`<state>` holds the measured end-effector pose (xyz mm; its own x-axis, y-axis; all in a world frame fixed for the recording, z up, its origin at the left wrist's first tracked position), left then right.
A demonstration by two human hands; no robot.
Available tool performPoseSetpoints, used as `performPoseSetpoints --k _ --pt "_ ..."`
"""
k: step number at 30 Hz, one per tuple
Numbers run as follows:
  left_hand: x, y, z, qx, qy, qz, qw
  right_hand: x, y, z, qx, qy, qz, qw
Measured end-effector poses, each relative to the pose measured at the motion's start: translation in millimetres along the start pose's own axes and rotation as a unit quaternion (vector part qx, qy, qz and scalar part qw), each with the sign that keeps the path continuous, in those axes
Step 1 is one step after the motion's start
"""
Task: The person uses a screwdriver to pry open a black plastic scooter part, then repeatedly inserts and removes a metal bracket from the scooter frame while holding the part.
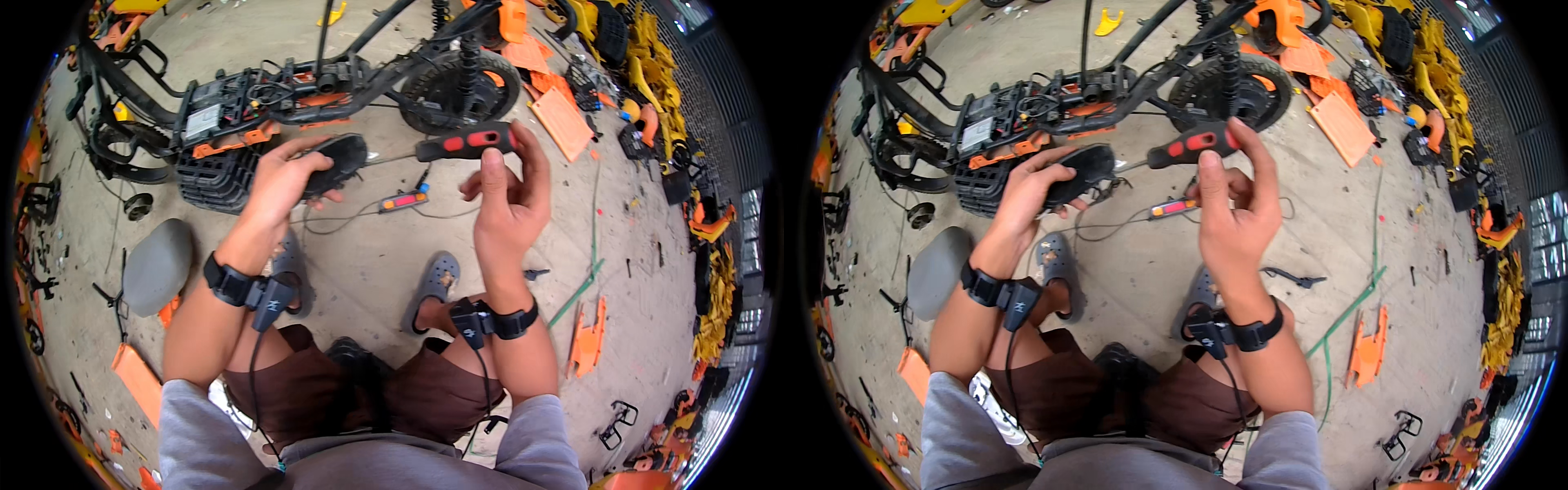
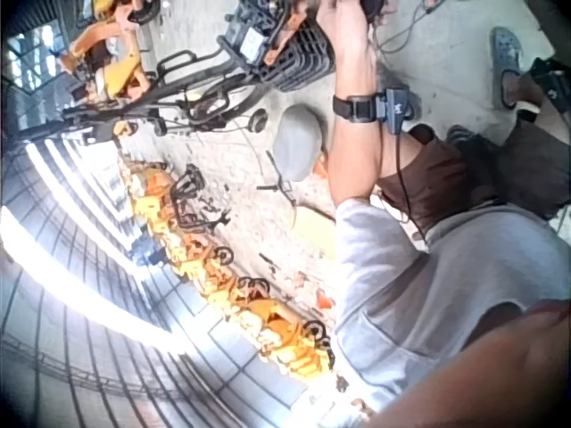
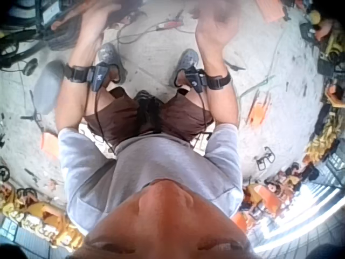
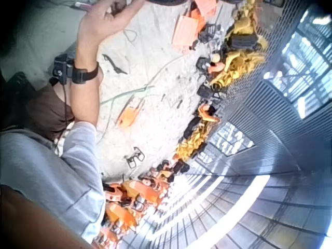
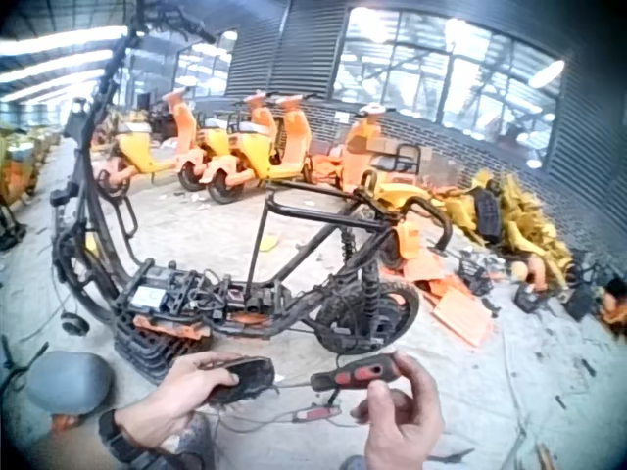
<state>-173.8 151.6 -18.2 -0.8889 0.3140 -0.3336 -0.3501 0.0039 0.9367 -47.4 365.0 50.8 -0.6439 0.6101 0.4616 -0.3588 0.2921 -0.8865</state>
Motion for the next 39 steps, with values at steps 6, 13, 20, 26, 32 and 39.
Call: performPoseSetpoints --k 6,13,20,26,32,39 --pt "1 -1 -1 -0.004 0.006 -0.005 1.000 2 1 0 -0.009 -0.032 0.012 0.999" --pt "1 0 1 -0.013 0.004 -0.003 1.000 2 3 1 0.053 -0.007 0.014 0.998" --pt "1 0 1 -0.010 0.004 -0.004 1.000 1 1 1 0.003 -0.003 -0.013 1.000" --pt "0 1 0 -0.013 0.007 -0.002 1.000 1 3 4 0.076 0.004 -0.022 0.997" --pt "-1 1 -1 -0.004 0.009 0.000 1.000 5 4 -5 0.023 0.027 0.070 0.997" --pt "0 1 3 -0.013 0.001 0.003 1.000 7 2 -3 0.116 0.010 0.011 0.993"
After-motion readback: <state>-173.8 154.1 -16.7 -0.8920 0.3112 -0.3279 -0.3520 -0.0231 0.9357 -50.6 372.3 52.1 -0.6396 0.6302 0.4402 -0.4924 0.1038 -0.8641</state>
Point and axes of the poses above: each hand's wrist, its own x-axis towards the middle knuckle, its own z-axis out of the palm, y = z × x, the point moved 5 cm from there along x, towards the middle knuckle, and after that the axes turned 4 degrees about y, right-handed, at the moved point
